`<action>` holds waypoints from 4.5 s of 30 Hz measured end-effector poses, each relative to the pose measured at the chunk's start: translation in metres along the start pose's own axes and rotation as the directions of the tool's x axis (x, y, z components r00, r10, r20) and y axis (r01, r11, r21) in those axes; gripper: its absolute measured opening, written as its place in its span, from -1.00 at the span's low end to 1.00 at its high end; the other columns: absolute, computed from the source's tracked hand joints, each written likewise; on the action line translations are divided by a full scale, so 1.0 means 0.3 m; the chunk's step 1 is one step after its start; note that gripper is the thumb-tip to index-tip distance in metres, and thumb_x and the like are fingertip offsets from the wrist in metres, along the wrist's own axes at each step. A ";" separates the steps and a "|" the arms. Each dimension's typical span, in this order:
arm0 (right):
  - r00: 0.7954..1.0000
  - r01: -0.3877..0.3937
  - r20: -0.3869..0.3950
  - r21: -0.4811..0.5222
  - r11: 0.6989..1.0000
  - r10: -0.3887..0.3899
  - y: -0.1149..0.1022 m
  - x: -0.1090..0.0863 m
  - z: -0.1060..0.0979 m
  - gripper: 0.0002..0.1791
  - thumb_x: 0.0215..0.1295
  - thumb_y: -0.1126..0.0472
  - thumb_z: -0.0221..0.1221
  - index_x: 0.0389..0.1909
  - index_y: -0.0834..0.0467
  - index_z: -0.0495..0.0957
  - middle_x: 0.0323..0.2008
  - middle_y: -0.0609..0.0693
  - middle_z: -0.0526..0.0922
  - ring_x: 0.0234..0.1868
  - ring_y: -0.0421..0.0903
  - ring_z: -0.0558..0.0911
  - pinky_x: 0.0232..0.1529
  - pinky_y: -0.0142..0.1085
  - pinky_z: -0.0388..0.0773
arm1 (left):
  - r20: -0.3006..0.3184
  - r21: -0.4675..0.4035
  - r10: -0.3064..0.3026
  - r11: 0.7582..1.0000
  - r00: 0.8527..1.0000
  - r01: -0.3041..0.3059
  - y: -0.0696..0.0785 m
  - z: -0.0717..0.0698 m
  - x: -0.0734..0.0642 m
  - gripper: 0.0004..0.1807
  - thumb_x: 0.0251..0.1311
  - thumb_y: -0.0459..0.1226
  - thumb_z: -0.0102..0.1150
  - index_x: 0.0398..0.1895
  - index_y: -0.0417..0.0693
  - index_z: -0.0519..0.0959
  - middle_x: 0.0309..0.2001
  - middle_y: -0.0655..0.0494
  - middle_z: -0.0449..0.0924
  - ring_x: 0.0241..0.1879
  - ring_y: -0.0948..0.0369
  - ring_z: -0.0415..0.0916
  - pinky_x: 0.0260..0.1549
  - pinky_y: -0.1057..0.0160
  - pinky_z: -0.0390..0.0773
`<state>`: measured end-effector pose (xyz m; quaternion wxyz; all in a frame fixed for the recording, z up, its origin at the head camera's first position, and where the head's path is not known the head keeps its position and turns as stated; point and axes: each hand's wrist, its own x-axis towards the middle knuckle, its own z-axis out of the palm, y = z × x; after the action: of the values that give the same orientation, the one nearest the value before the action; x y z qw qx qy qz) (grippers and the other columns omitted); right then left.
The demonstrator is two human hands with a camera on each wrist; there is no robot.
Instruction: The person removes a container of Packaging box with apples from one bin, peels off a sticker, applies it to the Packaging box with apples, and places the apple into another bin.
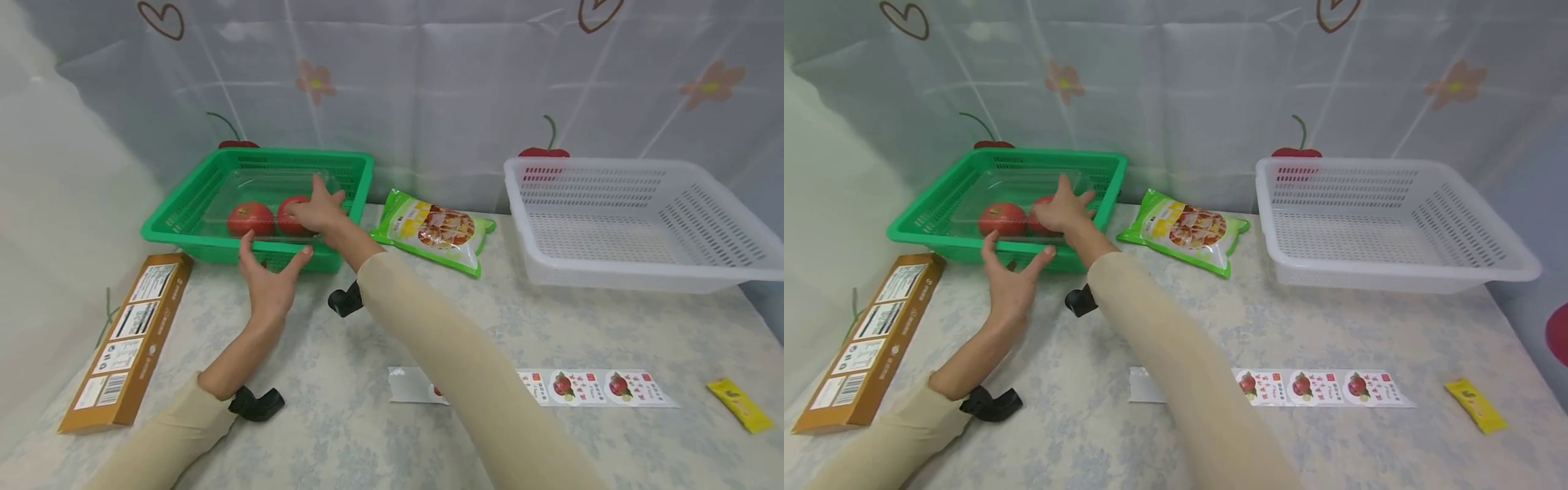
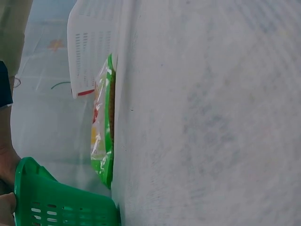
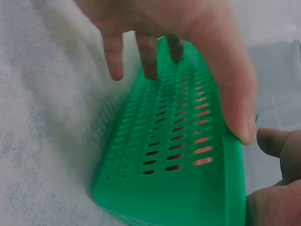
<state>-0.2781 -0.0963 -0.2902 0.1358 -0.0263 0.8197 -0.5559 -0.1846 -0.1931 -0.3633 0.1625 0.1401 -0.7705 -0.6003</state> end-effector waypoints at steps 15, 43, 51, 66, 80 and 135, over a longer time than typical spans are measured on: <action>0.996 -0.037 0.092 0.249 0.968 0.015 0.002 -0.012 -0.001 0.06 0.35 0.10 0.25 0.58 -0.24 -0.33 0.56 -0.03 -0.10 -0.31 -0.05 0.53 -0.39 -0.28 0.52 | -0.008 0.015 0.016 1.000 1.000 -0.016 -0.003 0.000 0.003 0.07 0.08 0.13 0.39 0.52 0.16 -0.08 0.49 0.05 -0.20 0.47 0.12 -0.18 0.35 0.00 0.05; 0.986 -0.131 0.144 0.385 0.914 0.081 0.001 -0.004 -0.019 0.09 0.31 0.19 0.26 0.56 -0.36 -0.33 0.55 -0.03 -0.09 -0.13 0.12 0.62 -0.12 0.10 0.56 | -0.017 0.012 0.010 1.000 1.000 -0.010 -0.012 -0.006 0.001 0.06 0.08 0.13 0.39 0.50 0.19 -0.07 0.47 0.05 -0.18 0.45 0.07 -0.13 0.34 0.02 0.10; 1.000 -0.020 0.017 0.459 0.888 0.014 0.005 -0.021 -0.019 -0.03 0.30 0.21 0.22 0.56 -0.33 -0.11 0.41 -0.01 0.25 -0.63 -0.07 0.33 -0.44 -0.13 0.45 | -0.004 0.012 -0.007 1.000 1.000 0.007 -0.008 -0.004 0.005 0.05 0.08 0.13 0.38 0.50 0.24 -0.08 0.48 0.10 -0.21 0.46 0.05 -0.15 0.32 -0.04 0.12; 0.992 0.125 -0.085 0.577 0.807 -0.093 0.029 -0.103 -0.138 -0.08 0.26 0.25 0.21 0.55 -0.29 0.00 0.23 -0.03 0.40 -0.57 -0.12 0.40 -0.50 -0.22 0.49 | 0.005 0.013 0.005 1.000 1.000 -0.005 -0.019 0.007 -0.001 0.12 0.02 0.19 0.39 0.52 0.21 -0.09 0.48 0.04 -0.19 0.45 0.02 -0.12 0.29 -0.04 0.19; 0.995 0.099 -0.054 0.643 0.760 -0.084 0.075 -0.312 -0.365 -0.12 0.27 0.34 0.18 0.50 -0.34 0.10 -0.63 -0.08 0.23 -0.56 -0.14 0.22 -0.57 -0.34 0.23 | 0.006 0.008 0.005 1.000 1.000 -0.005 -0.022 -0.003 0.004 0.12 0.04 0.17 0.40 0.54 0.28 -0.12 0.49 0.04 -0.21 0.45 -0.04 -0.11 0.27 -0.07 0.21; 0.999 -0.021 0.030 0.238 0.971 0.014 0.561 -0.636 -0.671 -0.05 0.41 0.19 0.13 0.59 -0.15 -0.27 -0.37 0.06 0.45 -0.28 -0.06 0.52 0.03 0.02 0.51 | 0.048 0.036 -0.007 0.999 0.999 0.006 -0.014 -0.016 -0.013 0.12 0.05 0.21 0.36 0.54 0.42 -0.18 0.53 0.08 -0.31 0.47 -0.02 -0.14 0.23 -0.11 0.23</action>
<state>-0.1271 0.1870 -0.3385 0.1545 -0.0107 0.7453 -0.6484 -0.1790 -0.1968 -0.3667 0.1394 0.1309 -0.7843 -0.5902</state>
